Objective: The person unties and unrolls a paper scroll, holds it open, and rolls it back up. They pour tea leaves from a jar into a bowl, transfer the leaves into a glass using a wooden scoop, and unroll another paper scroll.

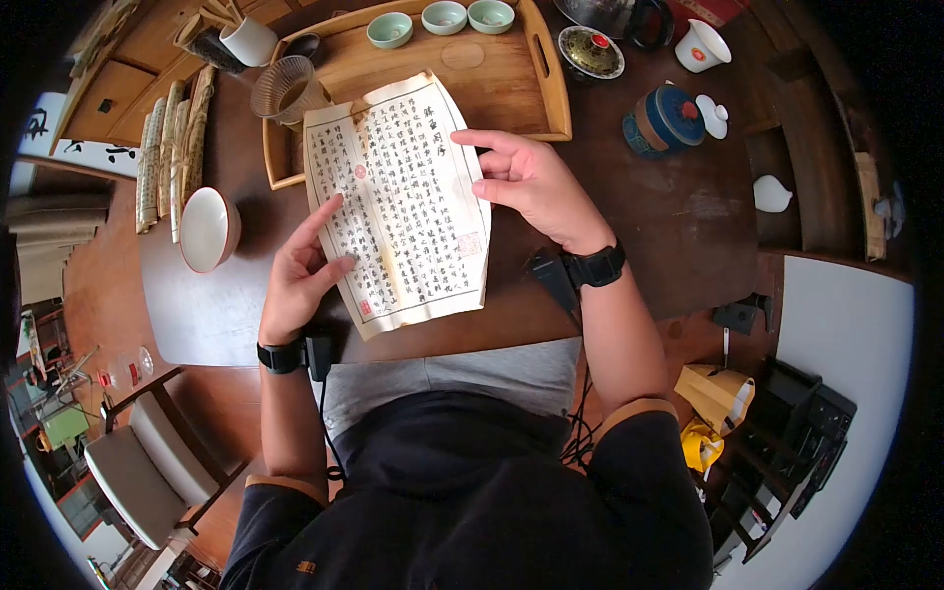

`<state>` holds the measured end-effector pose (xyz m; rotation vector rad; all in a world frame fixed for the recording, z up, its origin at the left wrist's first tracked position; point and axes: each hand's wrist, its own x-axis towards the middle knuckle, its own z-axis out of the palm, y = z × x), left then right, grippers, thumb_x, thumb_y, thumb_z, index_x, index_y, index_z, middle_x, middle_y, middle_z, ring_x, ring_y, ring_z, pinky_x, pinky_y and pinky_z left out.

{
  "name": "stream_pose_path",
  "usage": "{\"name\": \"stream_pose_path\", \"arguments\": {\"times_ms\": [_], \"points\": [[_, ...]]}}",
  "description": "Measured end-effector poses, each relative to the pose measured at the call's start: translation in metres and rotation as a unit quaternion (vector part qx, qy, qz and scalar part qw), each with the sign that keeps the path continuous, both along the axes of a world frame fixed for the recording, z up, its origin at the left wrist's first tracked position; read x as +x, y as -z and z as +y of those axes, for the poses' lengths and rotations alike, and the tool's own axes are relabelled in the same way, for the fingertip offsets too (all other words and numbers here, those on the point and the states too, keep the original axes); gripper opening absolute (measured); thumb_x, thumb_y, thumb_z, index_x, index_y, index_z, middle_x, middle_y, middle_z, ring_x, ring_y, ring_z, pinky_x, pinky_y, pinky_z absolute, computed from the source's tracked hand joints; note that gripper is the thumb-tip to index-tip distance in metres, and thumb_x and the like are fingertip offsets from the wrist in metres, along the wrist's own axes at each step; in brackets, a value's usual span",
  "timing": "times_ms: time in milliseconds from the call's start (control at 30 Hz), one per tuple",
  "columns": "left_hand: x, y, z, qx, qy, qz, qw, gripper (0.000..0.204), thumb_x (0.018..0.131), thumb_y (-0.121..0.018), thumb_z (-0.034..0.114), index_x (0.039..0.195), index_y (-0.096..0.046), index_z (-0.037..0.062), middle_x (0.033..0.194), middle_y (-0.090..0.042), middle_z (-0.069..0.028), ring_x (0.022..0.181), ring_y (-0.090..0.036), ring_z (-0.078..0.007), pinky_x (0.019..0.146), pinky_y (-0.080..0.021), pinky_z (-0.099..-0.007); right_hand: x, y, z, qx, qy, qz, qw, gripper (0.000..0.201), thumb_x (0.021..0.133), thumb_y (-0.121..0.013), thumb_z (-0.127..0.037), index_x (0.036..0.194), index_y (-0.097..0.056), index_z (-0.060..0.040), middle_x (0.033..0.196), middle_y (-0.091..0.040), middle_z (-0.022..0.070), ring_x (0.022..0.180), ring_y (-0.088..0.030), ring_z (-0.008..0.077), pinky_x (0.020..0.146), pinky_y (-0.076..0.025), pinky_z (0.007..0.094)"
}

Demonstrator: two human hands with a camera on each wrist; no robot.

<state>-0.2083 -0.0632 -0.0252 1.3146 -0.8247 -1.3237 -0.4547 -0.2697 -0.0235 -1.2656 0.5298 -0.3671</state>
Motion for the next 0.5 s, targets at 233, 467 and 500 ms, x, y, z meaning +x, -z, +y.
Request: {"name": "stream_pose_path", "arguments": {"times_ms": [233,467,500], "points": [[0.0035,0.0032,0.0015,0.021,0.009,-0.003,1.0,0.067,0.089,-0.063,-0.014,0.152,-0.043,-0.0001,0.14,-0.058,-0.0103,0.121,-0.058,-0.0132,0.105,-0.046,-0.0292,0.0007,-0.0005,-0.0004,-0.001,-0.003,-0.001,1.0,0.054,0.093,-0.056,0.008,0.146,-0.048,0.0007,0.121,-0.07,0.0131,0.109,-0.066,0.0147,0.097,-0.051,0.0295],[0.0021,0.0011,0.0004,0.02,0.002,0.003,1.0,0.067,0.09,-0.063,-0.014,0.152,-0.041,-0.0013,0.142,-0.057,-0.0102,0.123,-0.057,-0.0131,0.106,-0.046,-0.0295,0.0005,0.0002,-0.0007,-0.002,0.0,-0.001,1.0,0.055,0.093,-0.056,0.009,0.146,-0.048,0.001,0.122,-0.07,0.0139,0.11,-0.066,0.0153,0.098,-0.051,0.0297],[0.0021,0.0013,0.0001,0.02,0.001,0.006,1.0,0.068,0.09,-0.063,-0.014,0.153,-0.041,-0.0013,0.142,-0.057,-0.0102,0.123,-0.057,-0.0132,0.107,-0.045,-0.0296,0.0005,0.0003,-0.0009,0.0,-0.001,-0.002,1.0,0.055,0.093,-0.056,0.009,0.146,-0.048,0.001,0.122,-0.07,0.0139,0.11,-0.066,0.0153,0.098,-0.051,0.0297]]}}
